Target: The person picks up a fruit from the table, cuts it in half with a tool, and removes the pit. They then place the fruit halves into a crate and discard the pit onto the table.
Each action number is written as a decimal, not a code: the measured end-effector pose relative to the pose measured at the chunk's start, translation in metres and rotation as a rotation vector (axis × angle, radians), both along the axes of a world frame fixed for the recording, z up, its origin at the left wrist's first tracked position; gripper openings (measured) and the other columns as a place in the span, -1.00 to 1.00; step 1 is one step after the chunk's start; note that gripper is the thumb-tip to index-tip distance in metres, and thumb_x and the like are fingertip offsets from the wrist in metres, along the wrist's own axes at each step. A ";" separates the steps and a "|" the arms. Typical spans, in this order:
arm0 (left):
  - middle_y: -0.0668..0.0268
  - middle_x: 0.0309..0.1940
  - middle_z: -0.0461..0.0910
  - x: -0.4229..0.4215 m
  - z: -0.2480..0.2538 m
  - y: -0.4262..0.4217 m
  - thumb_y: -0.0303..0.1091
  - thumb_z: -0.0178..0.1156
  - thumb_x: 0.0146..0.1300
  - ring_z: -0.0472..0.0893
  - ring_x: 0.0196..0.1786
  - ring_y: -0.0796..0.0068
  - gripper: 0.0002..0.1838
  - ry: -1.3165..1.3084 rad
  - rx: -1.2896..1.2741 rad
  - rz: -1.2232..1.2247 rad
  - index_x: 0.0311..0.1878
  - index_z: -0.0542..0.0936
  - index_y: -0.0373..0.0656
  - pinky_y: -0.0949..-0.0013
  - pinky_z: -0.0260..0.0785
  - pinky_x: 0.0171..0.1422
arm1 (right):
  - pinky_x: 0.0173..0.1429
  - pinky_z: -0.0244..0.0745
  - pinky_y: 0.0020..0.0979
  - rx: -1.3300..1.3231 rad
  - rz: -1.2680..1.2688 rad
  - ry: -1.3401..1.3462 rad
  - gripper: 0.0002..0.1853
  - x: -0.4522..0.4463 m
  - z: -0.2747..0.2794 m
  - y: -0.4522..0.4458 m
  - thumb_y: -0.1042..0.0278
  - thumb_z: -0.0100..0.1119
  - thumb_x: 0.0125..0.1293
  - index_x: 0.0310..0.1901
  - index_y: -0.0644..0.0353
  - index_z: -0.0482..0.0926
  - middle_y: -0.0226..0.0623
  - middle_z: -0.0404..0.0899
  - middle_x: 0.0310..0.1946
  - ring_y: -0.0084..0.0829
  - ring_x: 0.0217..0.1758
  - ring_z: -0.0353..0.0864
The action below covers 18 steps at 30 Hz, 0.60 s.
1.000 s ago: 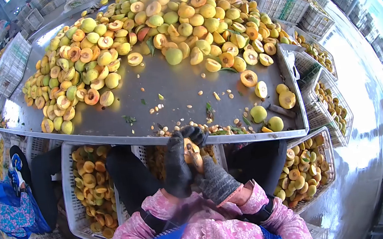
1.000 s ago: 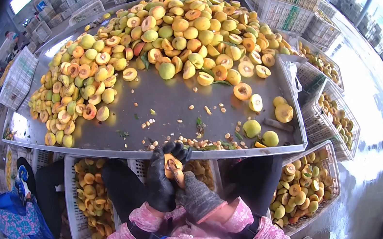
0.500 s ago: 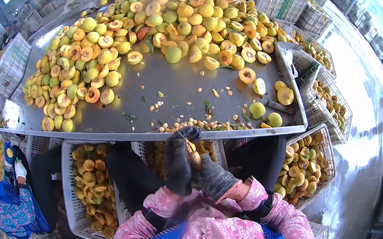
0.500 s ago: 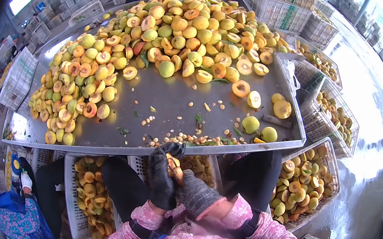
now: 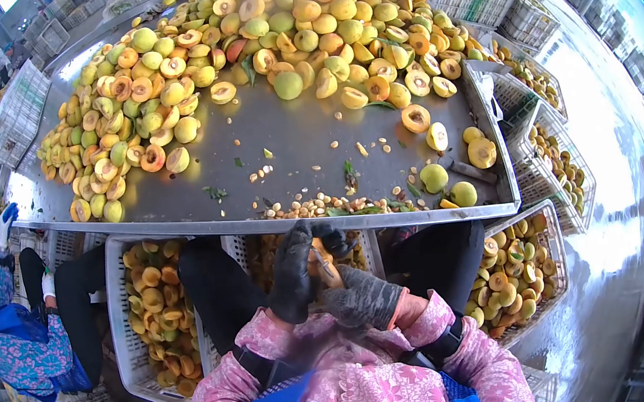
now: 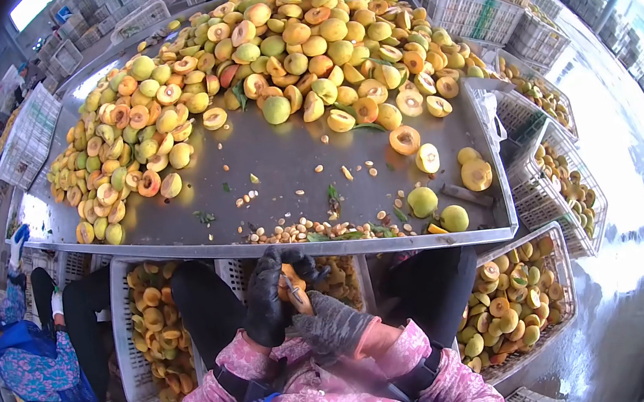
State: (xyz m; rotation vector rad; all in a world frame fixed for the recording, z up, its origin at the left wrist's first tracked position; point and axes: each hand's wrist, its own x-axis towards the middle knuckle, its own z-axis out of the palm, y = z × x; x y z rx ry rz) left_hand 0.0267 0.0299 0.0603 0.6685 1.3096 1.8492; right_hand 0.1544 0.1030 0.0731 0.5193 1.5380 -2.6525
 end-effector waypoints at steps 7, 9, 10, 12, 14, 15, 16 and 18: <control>0.23 -0.30 0.55 0.001 -0.010 -0.003 -0.24 -0.14 0.39 0.55 -0.20 0.44 -0.69 -0.009 -0.047 -0.026 -0.15 0.49 -0.29 0.37 0.41 -0.02 | -0.30 0.36 -0.64 -0.227 0.124 -0.145 -0.46 0.003 -0.001 0.009 0.34 0.12 0.28 0.28 0.13 0.24 -0.54 0.44 -0.31 -0.72 -0.33 0.42; 0.23 -0.31 0.55 0.000 -0.012 -0.004 -0.23 -0.14 0.39 0.56 -0.22 0.43 -0.68 -0.034 -0.053 -0.058 -0.16 0.49 -0.29 0.36 0.42 -0.03 | -0.32 0.36 -0.61 -0.142 0.154 -0.200 -0.50 0.001 0.013 0.011 0.33 0.14 0.26 0.23 0.15 0.30 -0.51 0.45 -0.35 -0.69 -0.35 0.44; 0.23 -0.31 0.55 -0.002 -0.005 -0.005 -0.21 -0.14 0.40 0.57 -0.22 0.42 -0.67 0.072 -0.060 -0.079 -0.16 0.49 -0.30 0.35 0.42 -0.02 | -0.33 0.36 -0.61 0.158 0.156 -0.187 -0.57 0.001 0.011 0.009 0.32 0.15 0.26 0.14 0.16 0.34 -0.50 0.46 -0.35 -0.70 -0.36 0.44; 0.23 -0.32 0.55 -0.004 0.000 -0.006 -0.18 -0.16 0.41 0.57 -0.23 0.41 -0.64 0.184 -0.086 -0.096 -0.16 0.49 -0.30 0.33 0.43 -0.02 | -0.35 0.38 -0.62 0.757 0.152 -0.150 -0.71 -0.002 0.001 0.003 0.30 0.18 0.25 -0.04 0.17 0.43 -0.47 0.49 -0.35 -0.72 -0.39 0.44; 0.24 -0.32 0.55 -0.003 -0.001 -0.007 -0.14 -0.18 0.42 0.57 -0.22 0.40 -0.61 0.193 -0.127 -0.083 -0.16 0.49 -0.30 0.31 0.43 -0.01 | -0.41 0.36 -0.58 0.649 0.135 -0.131 -0.70 -0.002 -0.025 -0.003 0.30 0.19 0.23 -0.05 0.19 0.45 -0.38 0.51 -0.39 -0.65 -0.42 0.48; 0.24 -0.32 0.55 -0.002 -0.006 -0.008 -0.12 -0.19 0.42 0.57 -0.23 0.39 -0.60 0.064 -0.108 -0.053 -0.16 0.49 -0.29 0.30 0.44 0.00 | -0.44 0.35 -0.56 0.595 0.127 -0.121 -0.70 -0.005 -0.022 -0.004 0.30 0.19 0.22 -0.06 0.20 0.46 -0.34 0.53 -0.41 -0.61 -0.43 0.50; 0.24 -0.31 0.55 0.001 -0.016 -0.008 -0.10 -0.21 0.42 0.57 -0.23 0.39 -0.58 -0.064 -0.088 -0.024 -0.17 0.49 -0.29 0.29 0.44 0.00 | -0.47 0.34 -0.56 0.331 0.106 -0.158 -0.71 -0.005 -0.016 -0.004 0.28 0.20 0.22 -0.07 0.20 0.46 -0.34 0.53 -0.42 -0.61 -0.47 0.50; 0.24 -0.31 0.55 0.003 -0.029 -0.008 -0.07 -0.22 0.42 0.56 -0.24 0.38 -0.56 -0.160 -0.075 0.031 -0.17 0.50 -0.28 0.29 0.44 0.00 | -0.54 0.31 -0.56 -0.198 0.062 -0.222 -0.72 -0.004 0.004 -0.002 0.26 0.22 0.21 -0.10 0.20 0.47 -0.34 0.54 -0.43 -0.59 -0.54 0.49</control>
